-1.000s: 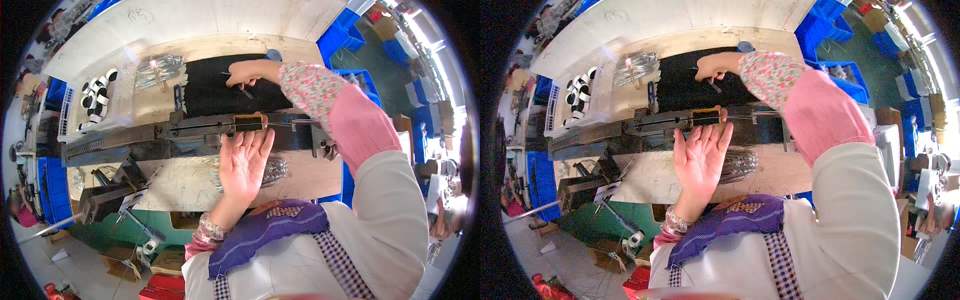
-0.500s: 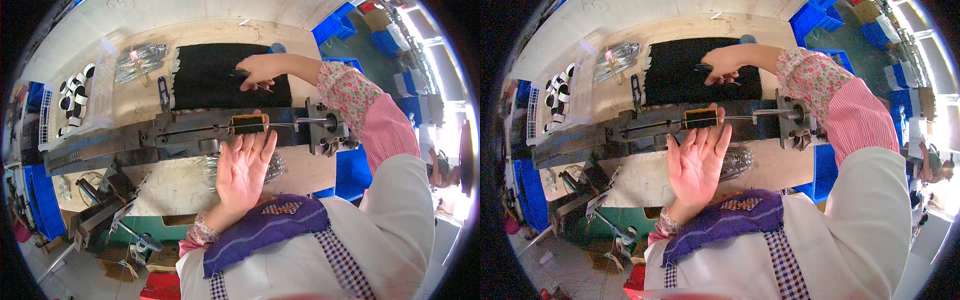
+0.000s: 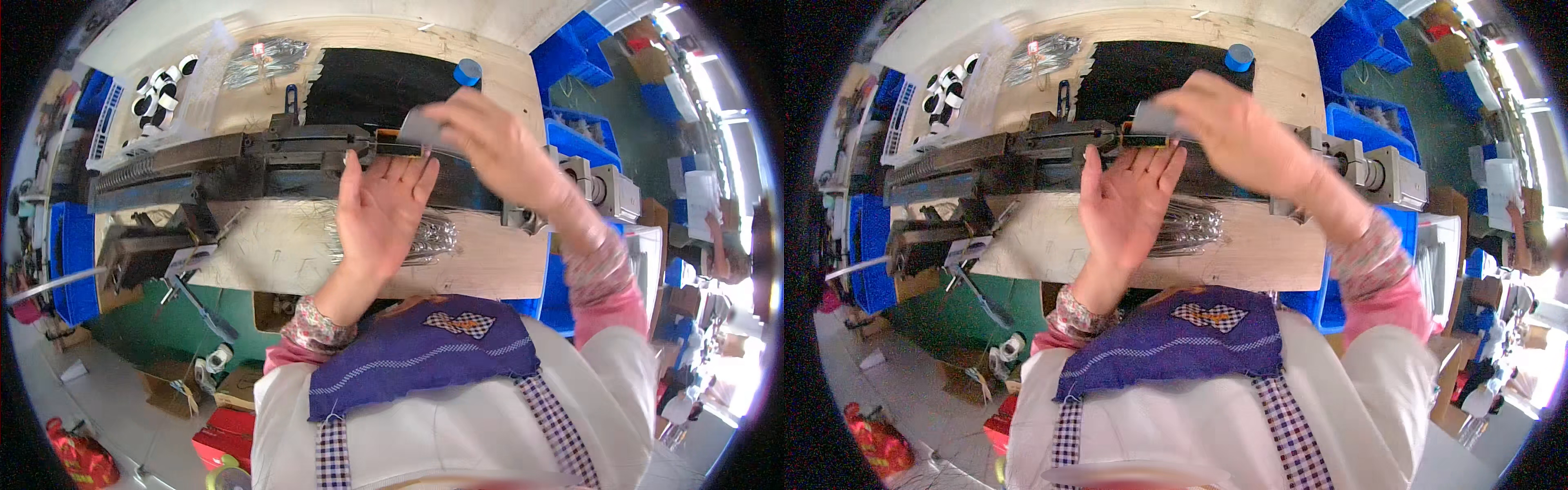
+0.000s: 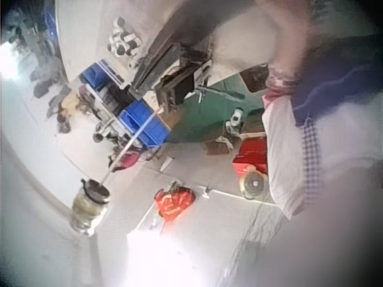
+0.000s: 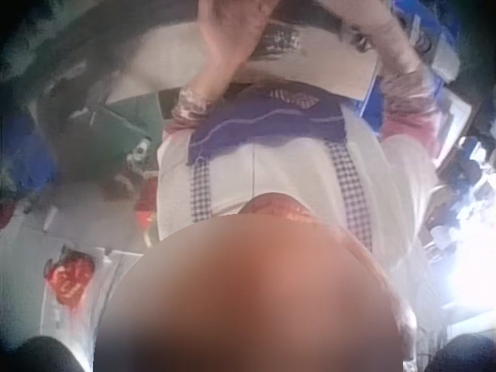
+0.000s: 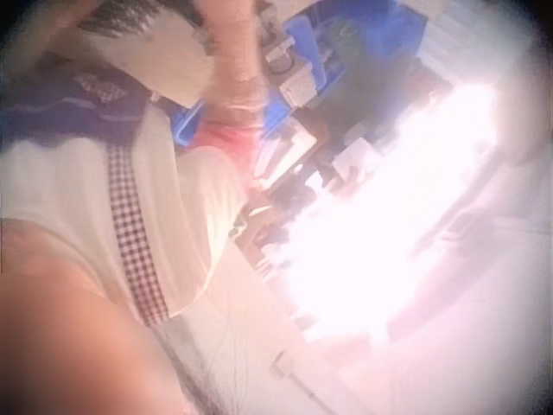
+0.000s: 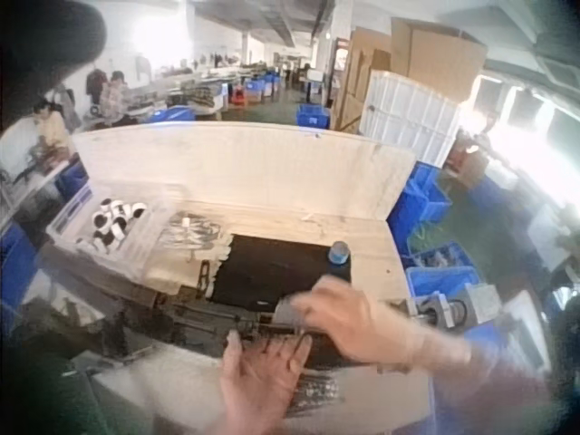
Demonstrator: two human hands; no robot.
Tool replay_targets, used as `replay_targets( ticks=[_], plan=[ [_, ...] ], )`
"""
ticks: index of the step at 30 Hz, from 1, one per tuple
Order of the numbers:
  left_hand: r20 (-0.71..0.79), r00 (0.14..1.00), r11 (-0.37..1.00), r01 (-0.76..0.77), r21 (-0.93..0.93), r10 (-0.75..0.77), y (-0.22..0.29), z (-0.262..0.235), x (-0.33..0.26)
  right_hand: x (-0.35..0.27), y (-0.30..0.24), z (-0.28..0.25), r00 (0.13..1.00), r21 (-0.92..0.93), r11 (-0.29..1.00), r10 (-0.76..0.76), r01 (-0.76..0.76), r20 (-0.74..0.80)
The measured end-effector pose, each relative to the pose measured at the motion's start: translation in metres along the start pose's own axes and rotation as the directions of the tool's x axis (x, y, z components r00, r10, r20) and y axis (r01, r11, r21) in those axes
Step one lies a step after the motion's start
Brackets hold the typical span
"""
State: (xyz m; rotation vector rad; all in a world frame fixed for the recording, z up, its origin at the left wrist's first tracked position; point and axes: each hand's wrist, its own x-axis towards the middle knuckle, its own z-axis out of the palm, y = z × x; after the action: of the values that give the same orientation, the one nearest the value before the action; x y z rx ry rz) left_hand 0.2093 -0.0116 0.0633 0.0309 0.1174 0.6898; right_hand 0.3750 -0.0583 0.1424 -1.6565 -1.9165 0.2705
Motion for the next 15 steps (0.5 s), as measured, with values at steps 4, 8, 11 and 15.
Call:
replay_targets(
  ticks=[4, 8, 11, 15],
  plan=[
    [0.164, 0.986, 0.996, 0.021, 0.081, -0.034, 0.000, -0.003, -0.001, -0.012, -0.020, 0.038, 0.974, -0.251, 0.963, -0.144, 0.097, -0.176],
    [0.044, 0.999, 0.999, -0.028, 0.019, 0.027, -0.006, 0.007, -0.006, 0.001, -0.002, 0.031, 0.956, -0.230, 0.972, -0.114, 0.051, -0.270],
    [0.031, 0.998, 0.990, -0.065, 0.125, 0.061, -0.007, 0.009, -0.005, 0.008, 0.018, 0.024, 0.968, -0.056, 0.998, -0.021, 0.007, -0.250],
    [-0.013, 0.999, 0.990, -0.048, 0.134, 0.050, -0.005, 0.015, -0.005, 0.015, 0.015, 0.022, 0.989, -0.131, 0.988, -0.096, 0.081, -0.110]
  ],
)
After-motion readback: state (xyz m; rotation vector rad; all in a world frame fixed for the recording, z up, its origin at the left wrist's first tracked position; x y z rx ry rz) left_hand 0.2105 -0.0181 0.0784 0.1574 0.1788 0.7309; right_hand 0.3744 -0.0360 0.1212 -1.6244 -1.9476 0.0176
